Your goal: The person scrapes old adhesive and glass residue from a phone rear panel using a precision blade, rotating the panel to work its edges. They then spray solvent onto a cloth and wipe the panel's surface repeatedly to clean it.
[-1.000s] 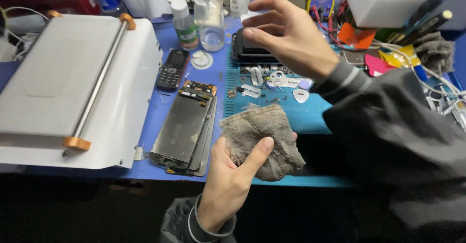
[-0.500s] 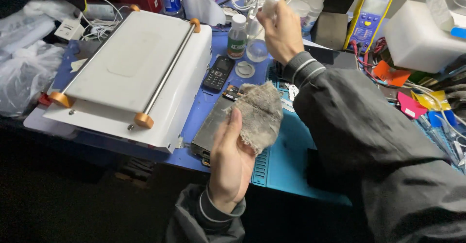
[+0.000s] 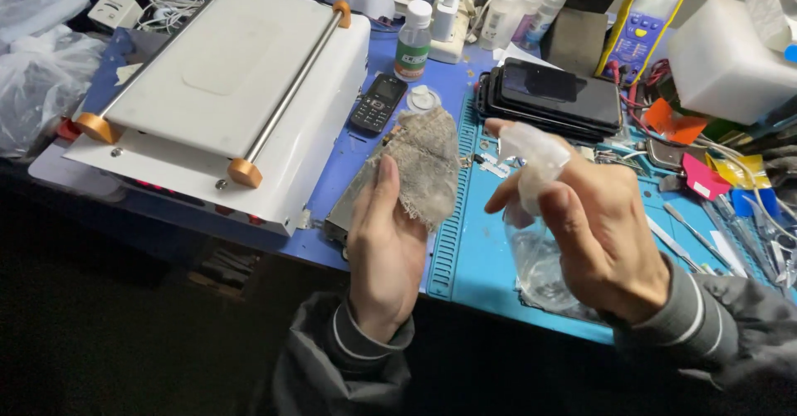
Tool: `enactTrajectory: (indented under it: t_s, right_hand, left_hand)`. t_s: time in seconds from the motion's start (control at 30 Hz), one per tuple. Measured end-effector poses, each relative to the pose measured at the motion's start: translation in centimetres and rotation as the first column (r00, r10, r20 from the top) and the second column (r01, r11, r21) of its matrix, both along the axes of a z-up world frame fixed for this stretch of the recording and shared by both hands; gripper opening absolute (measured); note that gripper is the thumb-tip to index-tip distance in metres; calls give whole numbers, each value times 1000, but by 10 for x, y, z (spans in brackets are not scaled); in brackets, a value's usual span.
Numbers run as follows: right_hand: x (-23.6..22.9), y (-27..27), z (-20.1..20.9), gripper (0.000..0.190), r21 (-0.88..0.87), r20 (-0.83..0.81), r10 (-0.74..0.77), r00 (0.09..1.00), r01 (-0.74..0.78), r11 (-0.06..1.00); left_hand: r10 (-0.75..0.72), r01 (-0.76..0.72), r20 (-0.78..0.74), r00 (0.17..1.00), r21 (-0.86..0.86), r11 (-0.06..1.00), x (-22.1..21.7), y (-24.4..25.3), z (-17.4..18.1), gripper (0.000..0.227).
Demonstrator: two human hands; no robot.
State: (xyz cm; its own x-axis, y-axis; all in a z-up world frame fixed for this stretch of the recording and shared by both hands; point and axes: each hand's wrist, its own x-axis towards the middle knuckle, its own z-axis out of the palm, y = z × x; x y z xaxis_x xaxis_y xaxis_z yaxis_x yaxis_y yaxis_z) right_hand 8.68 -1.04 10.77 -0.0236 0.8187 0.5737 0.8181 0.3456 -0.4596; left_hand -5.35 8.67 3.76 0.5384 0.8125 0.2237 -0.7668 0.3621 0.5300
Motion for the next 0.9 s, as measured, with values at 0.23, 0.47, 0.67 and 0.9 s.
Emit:
enactTrajectory:
  t_s: [0.23, 0.47, 0.67, 0.9]
  right_hand:
    - [-15, -4, -10, 52, -147, -38, -42, 998, 36, 988]
    - [0, 6, -17, 79, -156, -106, -57, 993, 40, 987]
    - [53, 54, -2, 71, 55, -394, -20, 919, 45, 997]
    - [120, 161, -27, 47, 336, -135, 112, 985, -61, 940]
  left_hand:
    - [-21, 17, 73, 997, 45, 999, -1, -4, -3, 48]
    - [9, -11, 79, 997, 24, 1000, -3, 0, -2, 43]
    - [131, -130, 77, 988, -22, 991, -10, 7, 3, 52]
    - [251, -248, 75, 965, -54, 967, -15, 8, 8, 50]
